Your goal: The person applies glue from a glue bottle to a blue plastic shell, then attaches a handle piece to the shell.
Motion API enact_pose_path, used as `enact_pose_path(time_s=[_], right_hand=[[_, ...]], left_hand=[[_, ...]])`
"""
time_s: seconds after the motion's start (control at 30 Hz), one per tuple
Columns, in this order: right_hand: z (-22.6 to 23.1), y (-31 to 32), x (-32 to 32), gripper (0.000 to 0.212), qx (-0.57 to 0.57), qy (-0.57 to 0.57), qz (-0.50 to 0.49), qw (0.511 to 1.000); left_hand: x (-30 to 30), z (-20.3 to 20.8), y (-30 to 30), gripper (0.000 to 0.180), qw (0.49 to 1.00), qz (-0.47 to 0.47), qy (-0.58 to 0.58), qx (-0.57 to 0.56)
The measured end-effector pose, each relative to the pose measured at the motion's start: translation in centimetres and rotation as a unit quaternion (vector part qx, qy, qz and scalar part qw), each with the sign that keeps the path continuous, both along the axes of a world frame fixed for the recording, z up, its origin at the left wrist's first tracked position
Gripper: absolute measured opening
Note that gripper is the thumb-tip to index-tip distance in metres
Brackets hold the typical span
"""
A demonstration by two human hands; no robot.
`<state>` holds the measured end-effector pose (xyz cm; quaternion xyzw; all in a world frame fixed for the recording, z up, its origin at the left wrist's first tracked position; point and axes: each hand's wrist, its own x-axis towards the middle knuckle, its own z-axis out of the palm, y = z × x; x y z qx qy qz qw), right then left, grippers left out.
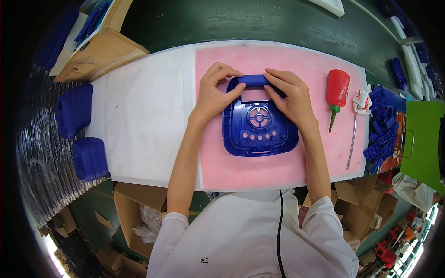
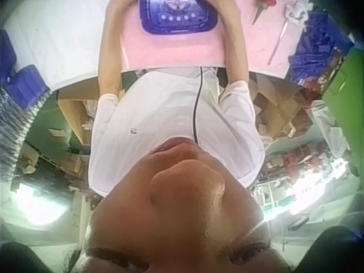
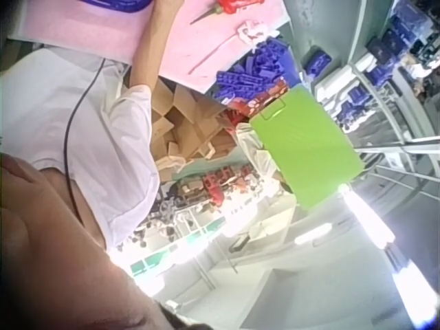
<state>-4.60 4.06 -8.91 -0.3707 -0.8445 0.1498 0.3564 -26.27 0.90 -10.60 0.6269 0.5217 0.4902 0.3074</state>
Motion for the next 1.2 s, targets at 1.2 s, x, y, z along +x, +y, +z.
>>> enact_pose_path(time_s=[1.2], right_hand=[[6.8,0.0,-5.4,0.065,0.045,-0.235,0.047,0.97]], left_hand=[[-1.3,-1.7,0.0,0.03,0.988,-0.021,-0.154,0.001]])
